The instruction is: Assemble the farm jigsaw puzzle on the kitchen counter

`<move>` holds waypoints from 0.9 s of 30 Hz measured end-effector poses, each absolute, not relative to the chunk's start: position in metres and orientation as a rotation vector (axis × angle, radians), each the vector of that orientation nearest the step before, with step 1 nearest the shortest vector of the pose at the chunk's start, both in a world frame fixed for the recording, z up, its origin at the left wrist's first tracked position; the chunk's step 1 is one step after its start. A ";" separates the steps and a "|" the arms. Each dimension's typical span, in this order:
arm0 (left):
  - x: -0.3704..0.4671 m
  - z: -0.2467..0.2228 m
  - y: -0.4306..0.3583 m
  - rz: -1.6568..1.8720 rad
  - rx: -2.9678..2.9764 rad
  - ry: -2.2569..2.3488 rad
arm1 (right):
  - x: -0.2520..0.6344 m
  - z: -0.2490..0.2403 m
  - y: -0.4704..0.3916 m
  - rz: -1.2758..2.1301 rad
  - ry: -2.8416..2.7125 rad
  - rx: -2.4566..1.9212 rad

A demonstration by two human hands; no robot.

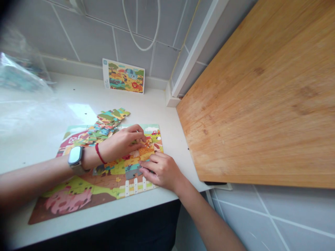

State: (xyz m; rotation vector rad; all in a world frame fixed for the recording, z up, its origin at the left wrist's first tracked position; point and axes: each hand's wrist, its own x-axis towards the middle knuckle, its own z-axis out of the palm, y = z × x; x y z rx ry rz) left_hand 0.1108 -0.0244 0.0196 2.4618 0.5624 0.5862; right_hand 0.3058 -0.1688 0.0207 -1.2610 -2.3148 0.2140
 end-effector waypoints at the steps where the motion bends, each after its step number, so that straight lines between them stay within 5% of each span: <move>1: 0.110 0.020 -0.024 0.578 2.474 0.556 | 0.306 0.021 -0.169 0.217 -2.314 -1.261; 11: 0.110 0.019 -0.021 0.471 2.559 0.485 | 0.306 0.020 -0.170 0.243 -2.312 -1.277; 27: 0.050 0.079 0.016 0.251 2.688 0.545 | 0.304 0.021 -0.170 0.169 -2.316 -1.217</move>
